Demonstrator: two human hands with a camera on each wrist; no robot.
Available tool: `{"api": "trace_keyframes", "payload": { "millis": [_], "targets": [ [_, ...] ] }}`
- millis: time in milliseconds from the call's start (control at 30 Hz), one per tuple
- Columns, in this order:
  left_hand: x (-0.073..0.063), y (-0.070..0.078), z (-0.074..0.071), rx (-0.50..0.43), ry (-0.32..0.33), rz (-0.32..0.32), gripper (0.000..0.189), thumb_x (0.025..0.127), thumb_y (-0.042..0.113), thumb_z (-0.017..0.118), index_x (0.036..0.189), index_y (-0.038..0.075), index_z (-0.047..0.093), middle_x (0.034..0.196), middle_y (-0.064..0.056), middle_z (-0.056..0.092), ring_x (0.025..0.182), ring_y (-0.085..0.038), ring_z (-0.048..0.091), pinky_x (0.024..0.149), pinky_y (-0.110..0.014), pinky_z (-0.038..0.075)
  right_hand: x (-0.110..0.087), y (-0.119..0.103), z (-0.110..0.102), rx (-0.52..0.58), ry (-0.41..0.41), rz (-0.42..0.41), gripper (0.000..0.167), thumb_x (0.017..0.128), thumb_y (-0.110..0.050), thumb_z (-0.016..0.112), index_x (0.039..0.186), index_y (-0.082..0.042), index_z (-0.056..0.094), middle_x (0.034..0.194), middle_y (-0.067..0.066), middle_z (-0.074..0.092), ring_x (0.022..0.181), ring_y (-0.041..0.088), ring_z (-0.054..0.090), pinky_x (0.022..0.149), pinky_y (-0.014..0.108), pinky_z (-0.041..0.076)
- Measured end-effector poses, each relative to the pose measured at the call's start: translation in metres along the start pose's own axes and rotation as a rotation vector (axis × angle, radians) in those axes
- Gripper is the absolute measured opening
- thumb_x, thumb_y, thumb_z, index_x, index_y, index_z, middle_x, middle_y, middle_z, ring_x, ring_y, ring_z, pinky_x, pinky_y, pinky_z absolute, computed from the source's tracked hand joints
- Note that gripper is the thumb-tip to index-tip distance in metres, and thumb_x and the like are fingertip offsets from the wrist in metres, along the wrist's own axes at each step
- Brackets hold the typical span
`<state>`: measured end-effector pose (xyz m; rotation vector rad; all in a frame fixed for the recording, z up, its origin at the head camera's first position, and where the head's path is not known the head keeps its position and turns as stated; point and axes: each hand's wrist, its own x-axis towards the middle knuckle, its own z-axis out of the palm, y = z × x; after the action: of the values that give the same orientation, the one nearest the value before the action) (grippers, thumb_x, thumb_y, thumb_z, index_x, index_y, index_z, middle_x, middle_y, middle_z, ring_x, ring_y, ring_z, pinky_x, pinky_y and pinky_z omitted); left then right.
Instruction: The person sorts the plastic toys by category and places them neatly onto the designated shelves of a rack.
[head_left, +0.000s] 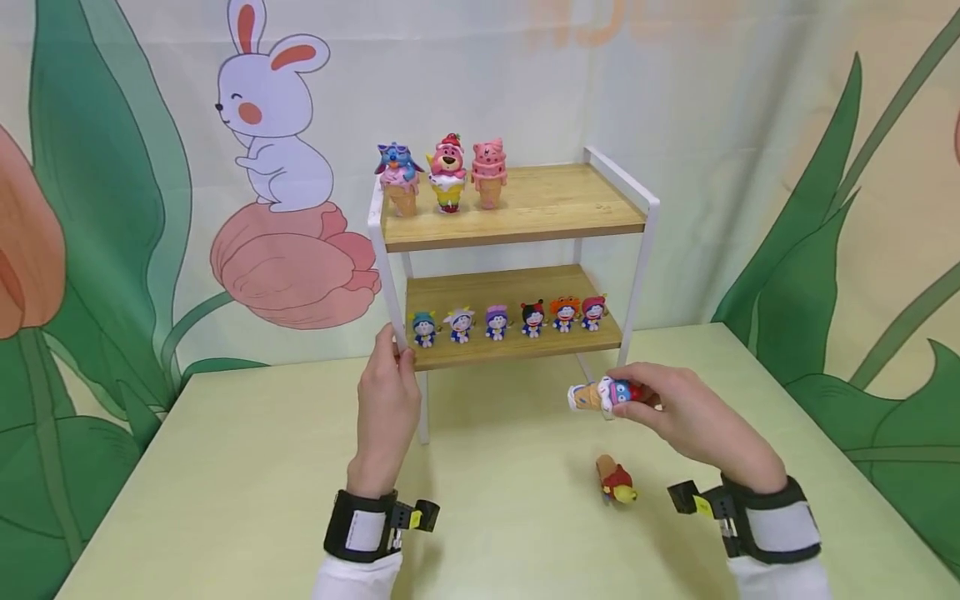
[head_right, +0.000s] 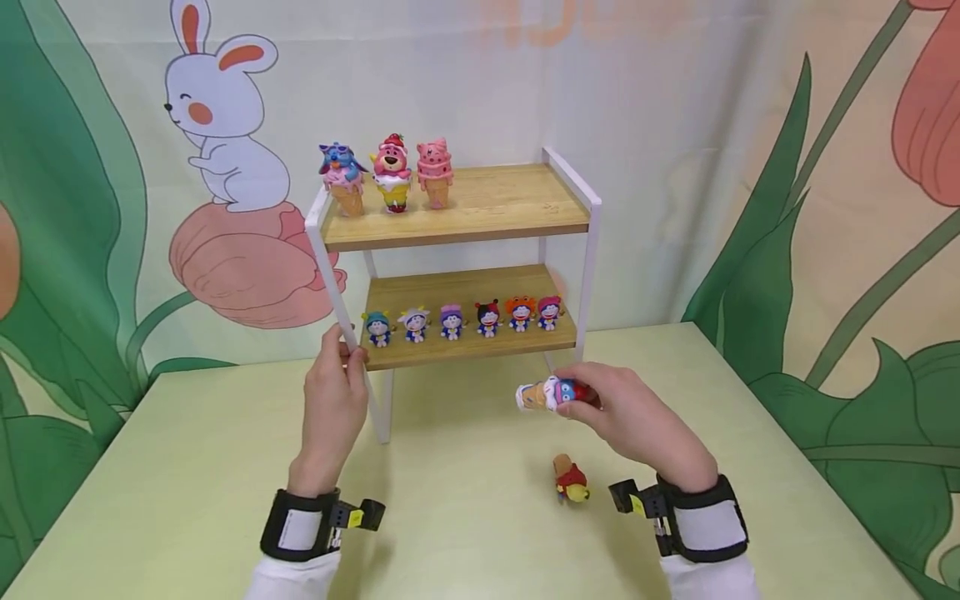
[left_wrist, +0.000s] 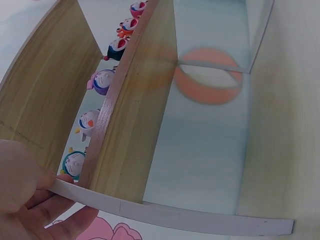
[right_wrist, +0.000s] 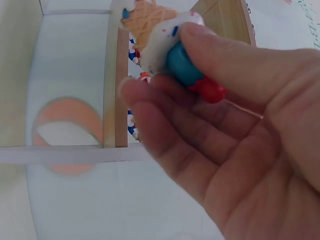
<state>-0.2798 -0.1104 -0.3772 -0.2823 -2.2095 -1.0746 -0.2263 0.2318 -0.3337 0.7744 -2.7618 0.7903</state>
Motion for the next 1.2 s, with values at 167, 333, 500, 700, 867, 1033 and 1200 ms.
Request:
{"api": "trace_keyframes", "payload": {
  "millis": [167,333,500,700,867,1033,1200],
  "targets": [
    [0.000,0.002,0.002,0.009,0.000,-0.016,0.031,0.100,0.002,0.050,0.131,-0.003,0.044,0.100,-0.020,0.061,0.080,-0.028,0.062,0.065,-0.037,0.056,0.007,0.001,-0.014,-0.007,0.028,-0.046,0.034,0.091,-0.013,0.071,0.123,-0.004,0.063,0.093,-0.005,0.065,0.080,0.010,0.059,0.074,0.031,0.054],
    [-0.002,0.002,0.003,0.004,-0.015,-0.020,0.031,0.101,0.002,0.050,0.131,-0.004,0.044,0.101,-0.020,0.061,0.081,-0.028,0.062,0.065,-0.036,0.056,0.017,-0.009,-0.042,-0.080,0.040,-0.101,0.032,0.090,-0.015,0.072,0.120,-0.007,0.065,0.093,-0.005,0.066,0.080,0.009,0.060,0.069,0.030,0.053],
    [-0.002,0.003,0.002,0.008,0.004,-0.001,0.030,0.100,0.000,0.051,0.129,-0.004,0.045,0.097,-0.019,0.061,0.077,-0.028,0.061,0.061,-0.035,0.054,0.037,-0.037,-0.084,-0.153,0.050,-0.210,0.036,0.086,-0.010,0.076,0.120,-0.005,0.064,0.095,-0.004,0.068,0.079,0.006,0.062,0.069,0.028,0.054],
    [0.000,0.003,0.002,0.008,0.008,0.005,0.029,0.100,0.001,0.050,0.129,-0.004,0.045,0.095,-0.019,0.060,0.074,-0.027,0.058,0.059,-0.033,0.052,0.067,-0.072,-0.135,-0.293,0.055,-0.315,0.041,0.083,-0.004,0.078,0.120,-0.004,0.062,0.094,0.000,0.067,0.079,0.010,0.059,0.067,0.025,0.053],
    [0.000,0.002,0.002,0.003,0.008,0.001,0.031,0.100,0.001,0.051,0.130,-0.004,0.045,0.098,-0.020,0.061,0.077,-0.027,0.060,0.062,-0.035,0.054,0.097,-0.092,-0.167,-0.395,0.007,-0.309,0.041,0.085,-0.005,0.076,0.122,-0.003,0.061,0.099,0.010,0.067,0.081,0.022,0.060,0.072,0.035,0.054],
    [0.001,0.002,0.003,-0.001,0.003,0.001,0.031,0.100,0.001,0.051,0.130,-0.003,0.045,0.101,-0.020,0.062,0.080,-0.028,0.061,0.066,-0.037,0.056,0.128,-0.107,-0.185,-0.486,-0.052,-0.261,0.039,0.088,-0.008,0.074,0.124,-0.002,0.060,0.100,0.015,0.066,0.082,0.027,0.057,0.075,0.038,0.052],
    [0.001,0.002,0.003,0.003,0.004,0.003,0.032,0.099,0.001,0.052,0.130,-0.004,0.045,0.101,-0.021,0.062,0.082,-0.028,0.063,0.068,-0.038,0.057,0.157,-0.114,-0.189,-0.607,-0.107,-0.236,0.037,0.089,-0.010,0.072,0.123,-0.001,0.059,0.104,0.021,0.064,0.088,0.034,0.055,0.081,0.043,0.052]
  ]
}}
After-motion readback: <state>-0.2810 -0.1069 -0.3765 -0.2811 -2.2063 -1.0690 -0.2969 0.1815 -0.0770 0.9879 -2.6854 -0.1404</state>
